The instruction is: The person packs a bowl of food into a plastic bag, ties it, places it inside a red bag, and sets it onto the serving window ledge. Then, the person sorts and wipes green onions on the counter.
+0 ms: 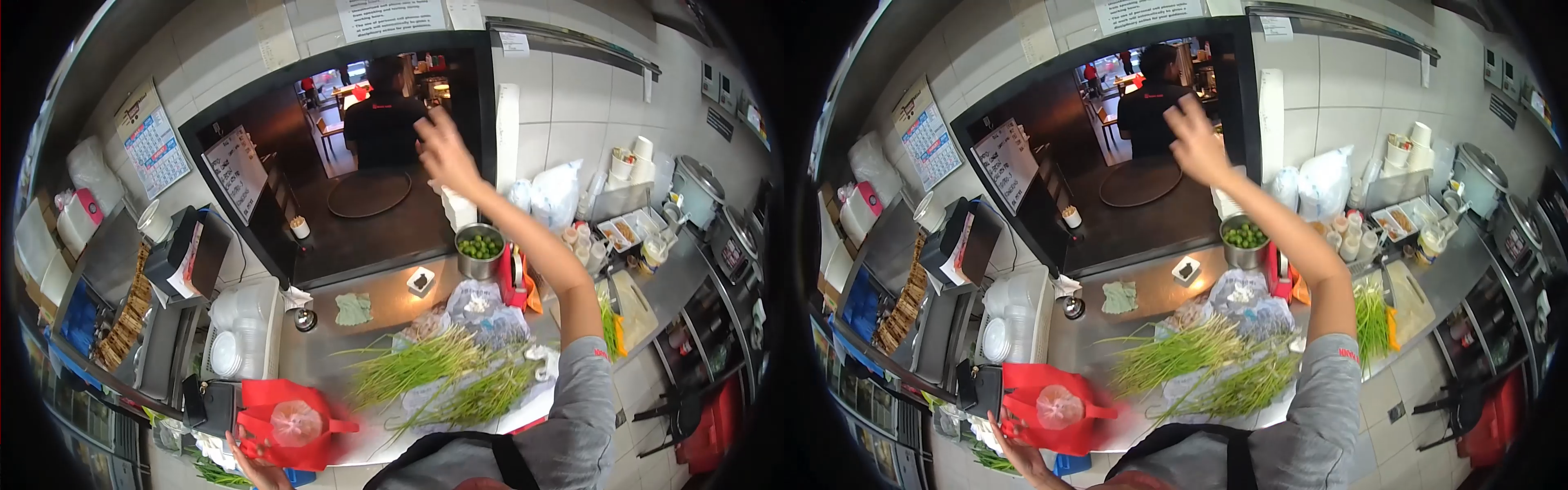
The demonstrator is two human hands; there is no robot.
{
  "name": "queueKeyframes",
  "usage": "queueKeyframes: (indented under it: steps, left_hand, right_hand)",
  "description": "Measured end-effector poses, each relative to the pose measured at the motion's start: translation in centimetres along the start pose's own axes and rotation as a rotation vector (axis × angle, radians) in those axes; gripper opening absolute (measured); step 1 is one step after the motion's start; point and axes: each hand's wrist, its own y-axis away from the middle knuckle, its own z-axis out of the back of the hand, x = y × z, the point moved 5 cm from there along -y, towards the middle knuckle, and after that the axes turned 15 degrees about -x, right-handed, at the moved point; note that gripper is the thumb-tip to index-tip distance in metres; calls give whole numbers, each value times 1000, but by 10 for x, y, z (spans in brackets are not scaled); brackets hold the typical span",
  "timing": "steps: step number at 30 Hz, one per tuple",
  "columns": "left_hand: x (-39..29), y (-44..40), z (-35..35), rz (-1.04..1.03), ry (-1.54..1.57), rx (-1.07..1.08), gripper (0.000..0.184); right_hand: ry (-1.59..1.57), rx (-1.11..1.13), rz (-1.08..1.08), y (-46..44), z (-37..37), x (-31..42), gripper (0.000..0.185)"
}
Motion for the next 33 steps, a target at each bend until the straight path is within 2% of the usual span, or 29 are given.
queueKeyframes:
  steps: [2,3,4,6,8,11,12,14,15,17,19,20,21,22,23,24,25,26,27,28,30,32,33]
  left_hand:
    - [-1,7,-2,-18,-80,-188,44]
    - [1,4,3,-89,-104,-168,44]
    - [2,8,-6,-69,-141,-188,41]
    - [-8,23,-28,-26,-216,-225,47]
    - [-5,28,-35,-5,-252,-259,53]
    - [0,30,-29,-58,-324,-242,51]
    - [2,27,-21,-64,-251,-255,47]
    - [10,11,17,-87,-111,-312,44]
    - [15,8,27,-120,6,-331,45]
    - [10,22,15,-106,44,-210,44]
    - [5,28,14,-129,65,-240,46]
    - [3,30,14,-122,84,-233,47]
    - [2,29,21,-126,52,-222,46]
    - [2,28,27,-151,36,-224,44]
    - [-1,29,23,-119,64,-244,43]
    - [-7,35,12,-83,42,-155,42]
    - [-7,35,14,-95,31,-182,41]
    - [-8,32,21,-102,15,-203,43]
    - [-9,33,22,-113,24,-220,43]
    - [-8,30,29,-107,45,-242,43]
    - [-12,32,29,-50,106,-174,39]
    - [-13,32,33,-26,179,-135,38]
    - [-14,31,34,-14,218,-109,38]
  right_hand:
    - [397,-125,-47,-22,15,-76,71]
    - [478,-180,-80,-32,19,-116,76]
    - [554,-215,-168,-41,24,-147,73]
    - [665,-105,-416,-63,32,-194,70]
    - [645,-134,-536,-81,34,-230,69]
    - [680,-161,-536,-103,33,-270,69]
    - [713,-178,-541,-108,33,-279,70]
    - [786,-156,-405,-120,37,-288,71]
    - [724,-216,-312,-126,37,-321,69]
    - [647,-262,-473,-133,44,-291,69]
    - [705,-348,-457,-127,35,-293,65]
    - [646,-362,-446,-119,27,-266,63]
    - [474,-386,-347,-110,13,-247,61]
    - [329,-405,-235,-97,0,-194,54]
    - [39,-401,-270,-85,-8,-103,48]
    - [-30,-396,-162,-67,-15,-24,48]
    - [-223,-361,-135,-45,-19,55,52]
    - [-297,-287,-109,-19,-24,118,55]
    - [-321,-207,78,11,-27,174,54]
    - [-416,-37,121,51,-31,224,64]
    - [-643,310,274,132,-45,319,67]
    - [-802,548,458,208,-57,389,73]
    - [-876,592,545,235,-64,411,70]
